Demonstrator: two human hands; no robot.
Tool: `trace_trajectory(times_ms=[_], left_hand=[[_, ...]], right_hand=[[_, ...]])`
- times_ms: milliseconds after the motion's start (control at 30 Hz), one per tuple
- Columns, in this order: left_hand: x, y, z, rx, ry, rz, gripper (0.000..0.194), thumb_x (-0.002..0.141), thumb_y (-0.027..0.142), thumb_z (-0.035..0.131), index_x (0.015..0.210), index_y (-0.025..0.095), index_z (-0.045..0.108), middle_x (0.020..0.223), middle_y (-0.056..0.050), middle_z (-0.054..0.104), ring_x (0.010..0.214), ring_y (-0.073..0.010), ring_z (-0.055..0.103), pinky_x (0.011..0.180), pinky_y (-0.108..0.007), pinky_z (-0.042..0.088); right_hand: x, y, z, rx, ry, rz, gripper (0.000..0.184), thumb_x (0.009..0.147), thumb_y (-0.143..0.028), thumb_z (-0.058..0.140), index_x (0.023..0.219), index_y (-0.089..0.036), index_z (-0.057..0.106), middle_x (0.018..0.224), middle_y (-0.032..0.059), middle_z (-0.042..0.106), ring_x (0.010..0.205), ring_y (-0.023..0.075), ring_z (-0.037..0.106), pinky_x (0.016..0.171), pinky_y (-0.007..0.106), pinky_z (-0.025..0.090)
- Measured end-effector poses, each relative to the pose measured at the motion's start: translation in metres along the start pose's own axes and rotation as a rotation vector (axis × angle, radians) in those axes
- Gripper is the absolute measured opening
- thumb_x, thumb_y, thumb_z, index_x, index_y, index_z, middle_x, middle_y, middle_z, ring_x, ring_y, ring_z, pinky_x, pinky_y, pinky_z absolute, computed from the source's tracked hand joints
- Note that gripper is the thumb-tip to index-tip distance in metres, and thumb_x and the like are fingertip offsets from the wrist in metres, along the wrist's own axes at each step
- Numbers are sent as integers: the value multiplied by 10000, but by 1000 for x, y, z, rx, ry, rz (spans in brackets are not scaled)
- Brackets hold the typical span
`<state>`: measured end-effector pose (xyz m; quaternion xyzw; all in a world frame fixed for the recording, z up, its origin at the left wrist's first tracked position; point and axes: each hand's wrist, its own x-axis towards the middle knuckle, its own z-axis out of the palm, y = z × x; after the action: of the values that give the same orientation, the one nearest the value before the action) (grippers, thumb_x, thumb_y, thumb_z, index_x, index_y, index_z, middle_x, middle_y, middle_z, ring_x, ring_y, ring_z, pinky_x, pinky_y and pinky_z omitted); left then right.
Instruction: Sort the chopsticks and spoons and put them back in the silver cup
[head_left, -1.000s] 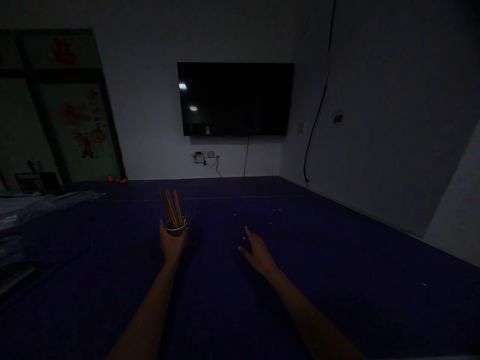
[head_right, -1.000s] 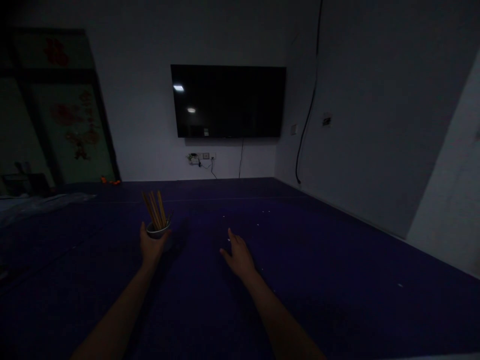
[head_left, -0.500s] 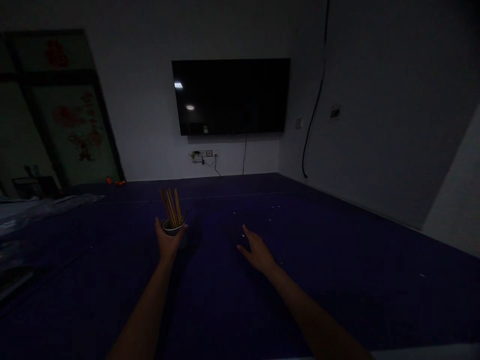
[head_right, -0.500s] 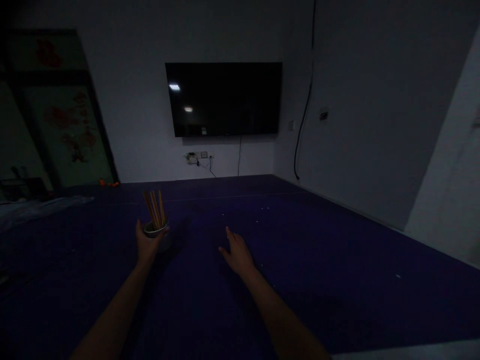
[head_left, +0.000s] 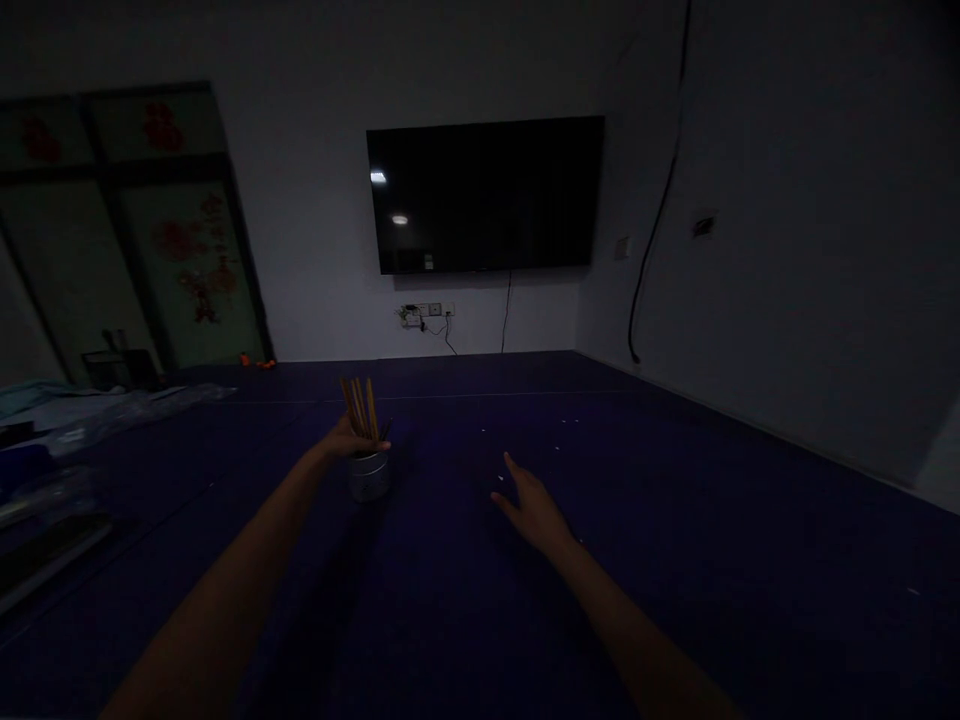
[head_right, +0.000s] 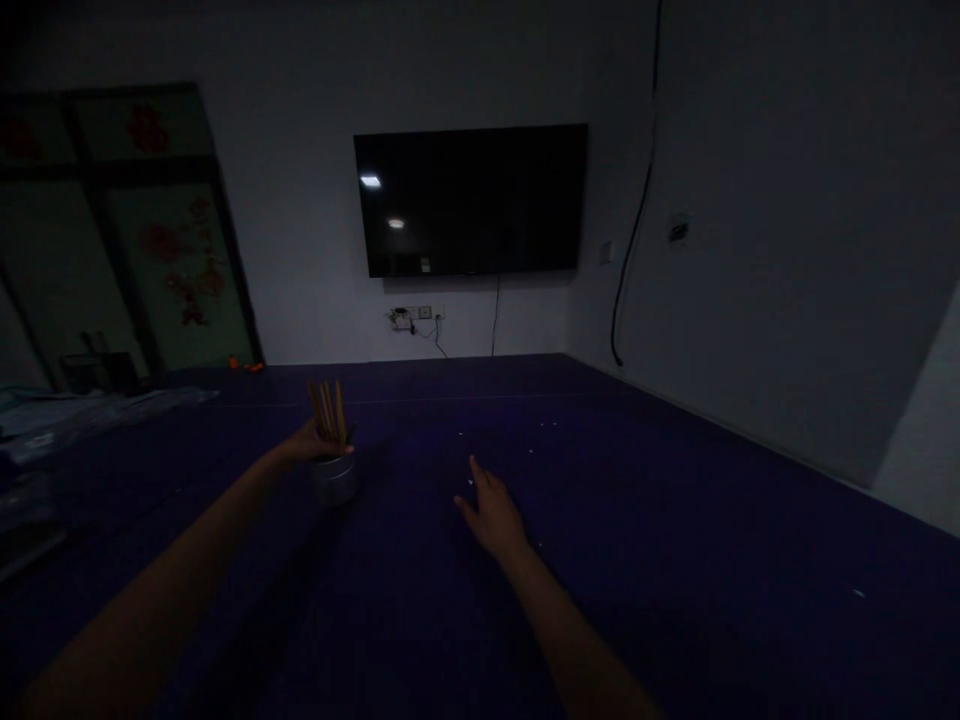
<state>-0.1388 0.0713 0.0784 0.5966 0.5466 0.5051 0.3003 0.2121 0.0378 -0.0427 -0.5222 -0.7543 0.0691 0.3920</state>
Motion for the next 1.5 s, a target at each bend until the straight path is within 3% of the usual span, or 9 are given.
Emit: trace_trajectory(times_ms=[100,267,467,1033,1300,1500], left_hand=[[1,0,3,31,-1,-8,617,332,213,883,859,177,564,712,14,645,794,-215,659,670,-290,519],[-1,-4,7,13,82,-19,526,357,228,865,786,179,564,682,12,643,761,-214,659,629,-283,515],[-1,-7,8,-25,172,-49,505,371,207,849,802,177,588,748,-19,684,765,-224,673,639,-291,526],[-1,-19,3,-95,214,-48,382,493,239,821,813,170,623,808,-46,727,829,-243,701,741,-332,559],[-1,-16,4,-138,203,-94,390,464,253,830,778,170,612,713,-18,697,740,-211,686,688,-300,540],[-6,-10,2,-66,62,-90,437,394,338,871,717,163,635,673,-28,695,701,-208,668,660,-298,520]], right_hand=[[0,0,1,9,-10,4,696,876,-371,521,1499,-166,288,1406,160,499,1330,278,429,1051,457,390],[1,0,0,7,-7,-13,698,881,-376,523,1507,-202,271,1410,145,502,1321,275,442,1050,465,390],[1,-3,-3,7,-4,8,699,882,-376,522,1510,-211,264,1403,143,509,1319,279,446,1031,460,405],[1,-10,-11,-14,-67,15,708,873,-349,539,1498,-134,286,1376,179,525,1310,277,456,1037,426,404],[-1,-6,-7,-12,-37,-13,693,877,-339,525,1505,-191,274,1360,148,552,1282,271,487,1041,455,396],[-1,-9,-10,-17,-65,12,700,868,-326,545,1497,-149,291,1357,164,549,1304,261,465,1042,419,402]])
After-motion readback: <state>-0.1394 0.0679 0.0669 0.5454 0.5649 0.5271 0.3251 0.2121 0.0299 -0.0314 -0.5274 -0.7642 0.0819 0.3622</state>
